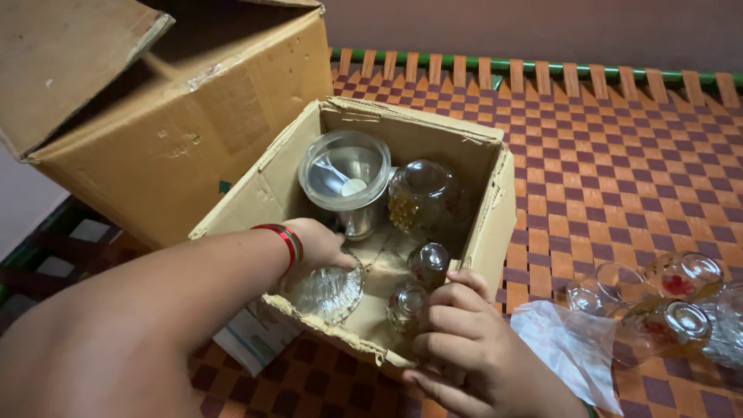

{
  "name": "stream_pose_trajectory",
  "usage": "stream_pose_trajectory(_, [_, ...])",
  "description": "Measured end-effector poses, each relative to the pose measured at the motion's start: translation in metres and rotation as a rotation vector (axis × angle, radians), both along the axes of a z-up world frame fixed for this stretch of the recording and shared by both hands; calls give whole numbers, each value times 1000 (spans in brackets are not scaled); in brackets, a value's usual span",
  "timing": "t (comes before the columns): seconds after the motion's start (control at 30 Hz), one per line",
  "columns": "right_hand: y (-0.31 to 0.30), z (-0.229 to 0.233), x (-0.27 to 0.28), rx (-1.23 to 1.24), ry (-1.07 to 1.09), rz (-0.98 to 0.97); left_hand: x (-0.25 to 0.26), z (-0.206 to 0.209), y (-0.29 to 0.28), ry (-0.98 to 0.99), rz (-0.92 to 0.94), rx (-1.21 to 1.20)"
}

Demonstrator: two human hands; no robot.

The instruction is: The person packs various glass items, including small glasses, a metal container, and a decorative bowl, into a cardboard box. They place the items carefully, add newspaper for cushioning, and close the box flaps.

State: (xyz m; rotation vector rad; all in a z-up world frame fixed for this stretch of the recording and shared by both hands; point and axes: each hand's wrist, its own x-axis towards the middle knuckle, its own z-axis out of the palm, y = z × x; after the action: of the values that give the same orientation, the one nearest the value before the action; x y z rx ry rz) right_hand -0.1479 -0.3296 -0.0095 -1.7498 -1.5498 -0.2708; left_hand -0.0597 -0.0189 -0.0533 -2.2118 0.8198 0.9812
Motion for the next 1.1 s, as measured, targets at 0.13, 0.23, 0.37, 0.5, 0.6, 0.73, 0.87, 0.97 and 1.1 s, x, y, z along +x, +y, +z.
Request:
stream_pose_trajectory(0.13, [0, 0, -1, -3, 11, -12, 0, -4, -4, 0, -51, 20])
stream_pose_trajectory(0.23, [1, -1, 0, 2, 3, -6, 0, -13, -2, -7, -125, 5])
stream_pose_trajectory(0.37, [2, -5, -1, 21, -3, -29, 2, -22, -1, -13, -121, -5])
stream_pose_trajectory(0.5, [1, -6, -2, 15, -3, -47, 2, -15, -4, -9, -101, 11])
stream_pose_trajectory(0.6, [4, -9, 1, 24, -28, -63, 3, -8, -6, -10, -48, -39])
stream_pose_trajectory(0.73, [3, -10, 3, 48, -25, -39, 5, -1, -12, 1, -50, -53])
stream_pose_trajectory(0.87, [3, -11, 2, 48, -22, -53, 5, -1, -6, -13, -9, -46])
stream_pose_trajectory(0.97, [3, -11, 1, 54, -29, -72, 7, -8, -2, -15, 49, -38])
stream_pose_trajectory(1.1, [4, -13, 1, 56, -22, -83, 11, -20, 4, -29, 94, -89])
